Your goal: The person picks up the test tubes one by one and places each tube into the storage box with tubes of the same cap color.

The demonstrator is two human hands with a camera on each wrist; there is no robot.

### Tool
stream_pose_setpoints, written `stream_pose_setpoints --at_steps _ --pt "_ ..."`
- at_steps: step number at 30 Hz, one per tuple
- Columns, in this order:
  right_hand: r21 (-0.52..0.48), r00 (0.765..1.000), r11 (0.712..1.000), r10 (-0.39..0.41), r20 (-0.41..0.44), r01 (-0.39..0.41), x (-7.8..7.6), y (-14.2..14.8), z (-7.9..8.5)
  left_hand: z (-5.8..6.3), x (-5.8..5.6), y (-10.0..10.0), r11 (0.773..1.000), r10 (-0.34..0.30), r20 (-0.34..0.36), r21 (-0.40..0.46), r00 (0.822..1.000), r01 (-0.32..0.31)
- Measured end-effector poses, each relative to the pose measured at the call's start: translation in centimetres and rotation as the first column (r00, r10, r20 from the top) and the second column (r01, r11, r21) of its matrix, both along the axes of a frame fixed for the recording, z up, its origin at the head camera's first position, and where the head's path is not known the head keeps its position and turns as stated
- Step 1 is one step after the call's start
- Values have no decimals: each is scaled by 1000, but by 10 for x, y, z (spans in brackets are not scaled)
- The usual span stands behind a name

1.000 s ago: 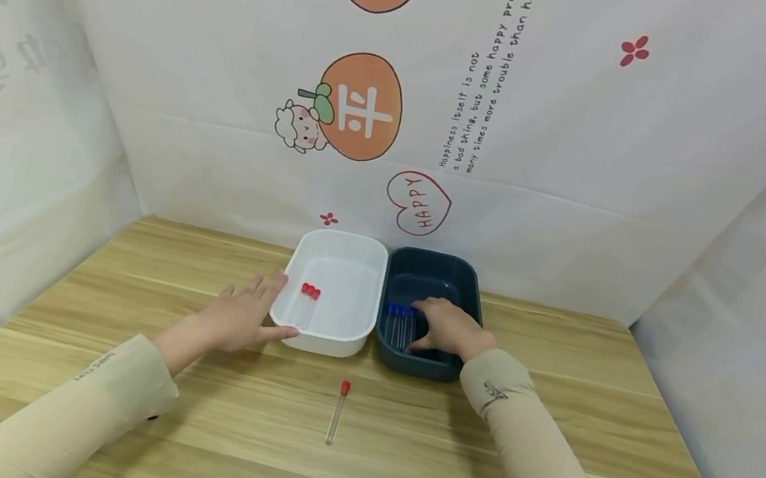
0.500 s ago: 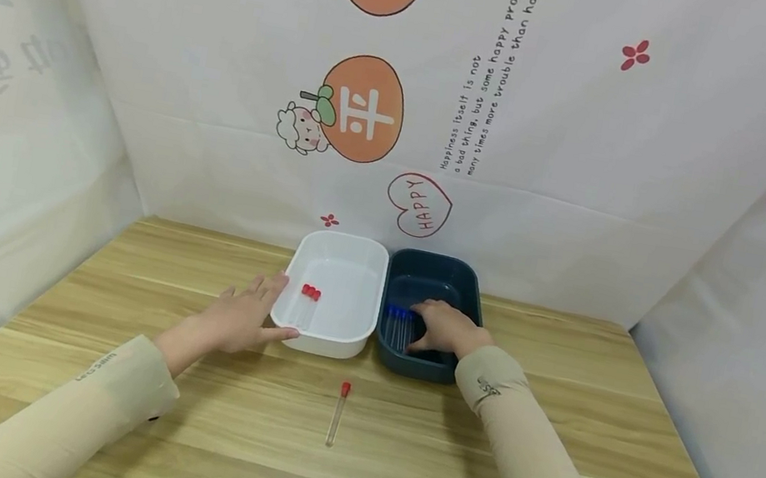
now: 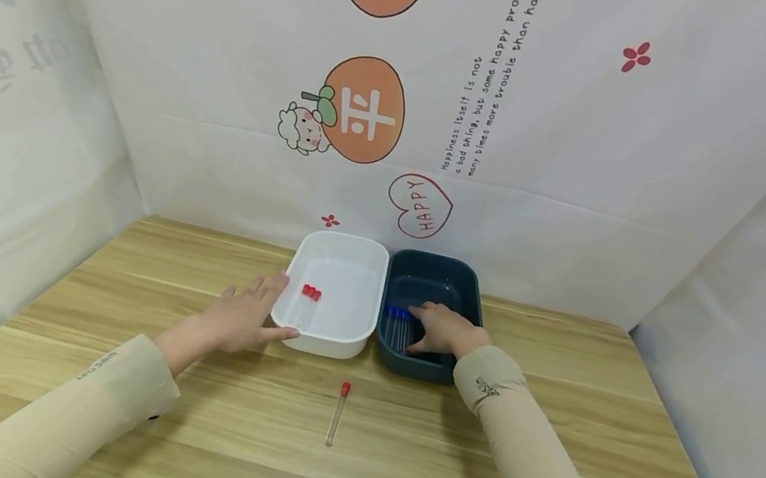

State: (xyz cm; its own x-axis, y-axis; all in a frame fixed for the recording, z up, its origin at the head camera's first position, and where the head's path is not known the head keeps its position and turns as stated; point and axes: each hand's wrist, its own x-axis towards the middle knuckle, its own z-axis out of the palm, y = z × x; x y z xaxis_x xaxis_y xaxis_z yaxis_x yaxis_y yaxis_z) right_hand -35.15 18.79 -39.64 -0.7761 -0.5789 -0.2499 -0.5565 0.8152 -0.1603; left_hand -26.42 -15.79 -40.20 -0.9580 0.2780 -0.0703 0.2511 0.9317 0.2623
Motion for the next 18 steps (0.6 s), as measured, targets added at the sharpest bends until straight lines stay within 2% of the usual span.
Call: stream_pose_setpoints --at_steps 5,9,18 --pt "-21 1000 1000 -7 11 7 3 3 2 1 1 0 1000 2 8 0 1000 -2" --pt "-107 999 994 -37 6 37 8 7 7 0 1 0 1000 -3 5 -3 1000 3" --pt "-299 991 954 -57 -122 19 22 13 23 0 0 1 1000 -5 6 -6 1000 5"
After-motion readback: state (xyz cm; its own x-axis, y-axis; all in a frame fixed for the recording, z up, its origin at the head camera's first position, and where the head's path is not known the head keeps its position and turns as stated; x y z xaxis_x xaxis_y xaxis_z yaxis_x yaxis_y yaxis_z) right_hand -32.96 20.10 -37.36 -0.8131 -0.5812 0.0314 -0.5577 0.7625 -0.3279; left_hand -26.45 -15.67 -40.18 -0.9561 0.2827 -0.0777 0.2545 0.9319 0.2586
